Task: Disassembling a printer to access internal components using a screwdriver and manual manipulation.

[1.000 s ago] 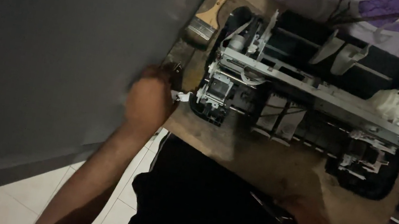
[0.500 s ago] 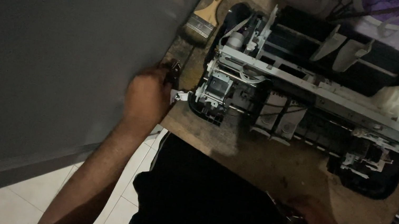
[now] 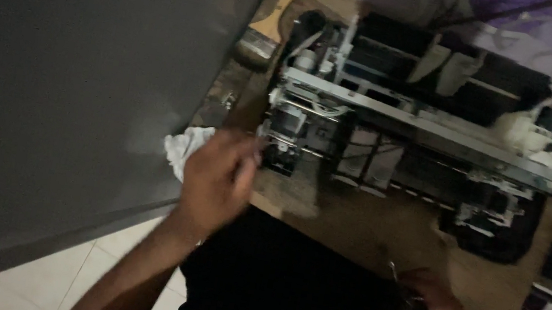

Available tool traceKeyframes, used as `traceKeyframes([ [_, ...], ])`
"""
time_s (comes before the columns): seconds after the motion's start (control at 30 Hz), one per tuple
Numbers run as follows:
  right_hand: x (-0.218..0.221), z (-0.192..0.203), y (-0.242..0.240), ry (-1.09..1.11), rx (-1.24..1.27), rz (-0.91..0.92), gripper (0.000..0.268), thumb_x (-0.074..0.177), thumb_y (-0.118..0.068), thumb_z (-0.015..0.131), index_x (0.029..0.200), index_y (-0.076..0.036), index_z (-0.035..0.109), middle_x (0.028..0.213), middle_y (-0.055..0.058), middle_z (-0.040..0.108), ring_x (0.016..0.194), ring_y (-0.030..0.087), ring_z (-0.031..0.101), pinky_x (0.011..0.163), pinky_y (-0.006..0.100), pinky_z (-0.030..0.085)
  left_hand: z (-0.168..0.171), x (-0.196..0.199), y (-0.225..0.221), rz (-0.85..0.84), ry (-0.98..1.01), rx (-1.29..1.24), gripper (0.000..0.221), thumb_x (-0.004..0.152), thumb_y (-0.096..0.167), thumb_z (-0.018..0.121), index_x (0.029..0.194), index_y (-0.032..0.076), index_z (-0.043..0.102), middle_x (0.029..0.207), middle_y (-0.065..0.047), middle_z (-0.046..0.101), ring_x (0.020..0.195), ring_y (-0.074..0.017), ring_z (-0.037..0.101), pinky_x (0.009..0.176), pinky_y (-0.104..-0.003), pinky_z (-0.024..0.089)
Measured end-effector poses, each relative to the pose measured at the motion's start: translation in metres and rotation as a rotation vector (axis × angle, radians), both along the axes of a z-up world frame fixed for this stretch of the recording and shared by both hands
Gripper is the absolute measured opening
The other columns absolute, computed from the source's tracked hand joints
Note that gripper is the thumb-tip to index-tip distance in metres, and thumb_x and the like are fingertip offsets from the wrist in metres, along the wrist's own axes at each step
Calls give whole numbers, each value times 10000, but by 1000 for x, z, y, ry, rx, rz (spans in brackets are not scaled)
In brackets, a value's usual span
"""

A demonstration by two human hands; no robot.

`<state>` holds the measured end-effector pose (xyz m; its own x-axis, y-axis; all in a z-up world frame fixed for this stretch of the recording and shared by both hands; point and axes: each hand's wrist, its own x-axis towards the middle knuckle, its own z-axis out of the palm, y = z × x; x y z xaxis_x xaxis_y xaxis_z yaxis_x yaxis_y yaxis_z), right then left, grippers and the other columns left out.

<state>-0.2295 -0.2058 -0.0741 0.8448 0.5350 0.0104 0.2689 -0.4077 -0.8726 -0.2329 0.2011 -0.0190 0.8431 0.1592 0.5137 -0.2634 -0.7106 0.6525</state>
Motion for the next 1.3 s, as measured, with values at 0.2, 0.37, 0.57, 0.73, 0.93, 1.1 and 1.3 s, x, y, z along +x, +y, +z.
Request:
traceKeyframes([
  [0.2,-18,54,25,408,-127,-143,637,800,-353,824,1358,-127,613,1337,77,666,1252,201,632,1053,331,470,8,-21,-91,-450,136,-237,233,982,132,671,1197,50,707,1108,-138,727,1000,-285,720,914,-388,585],
  [0.37,-20,76,-19,420,189,-253,765,837,-255,753,1487,-56,402,1341,128,582,1230,245,561,1000,362,450,31,49,-131,-620,75,14,256,953,139,620,1182,35,667,1090,-180,713,955,-376,677,796,-485,515],
  [0.57,8,79,-58,282,178,-479,752,859,-163,650,1547,-42,370,1213,129,572,968,190,559,817,335,492,45,164,-203,-546,-95,330,558,770,113,790,1307,60,646,1193,-179,624,1089,-417,606,862,-518,523],
  [0.73,23,57,-65,309,280,-670,758,850,-71,687,1554,-7,415,1234,262,638,1006,302,632,817,422,582,1,233,-263,-710,-198,377,397,789,15,731,1184,12,698,1068,-223,630,885,-466,645,651,-539,539],
  [0.93,50,66,-50,226,103,-567,636,920,-133,639,1531,-158,465,1133,67,630,837,141,619,724,283,515,10,265,-281,-674,-142,794,526,664,215,765,1178,118,712,1245,-194,577,1100,-424,549,684,-606,537],
  [1.1,57,57,-48,231,291,-528,619,931,-29,645,1516,-115,462,994,56,575,757,134,593,666,269,530,34,280,-281,-962,308,744,495,679,214,774,1160,105,730,1182,-161,530,1190,-387,432,964,-604,422],
  [1.3,60,54,-53,49,101,-505,621,933,-90,656,1520,-98,456,1587,95,477,1471,213,416,1207,368,290,27,302,-307,-931,468,1053,660,1040,673,440,819,161,793,1050,-61,699,1259,-378,422,1035,-597,377],
])
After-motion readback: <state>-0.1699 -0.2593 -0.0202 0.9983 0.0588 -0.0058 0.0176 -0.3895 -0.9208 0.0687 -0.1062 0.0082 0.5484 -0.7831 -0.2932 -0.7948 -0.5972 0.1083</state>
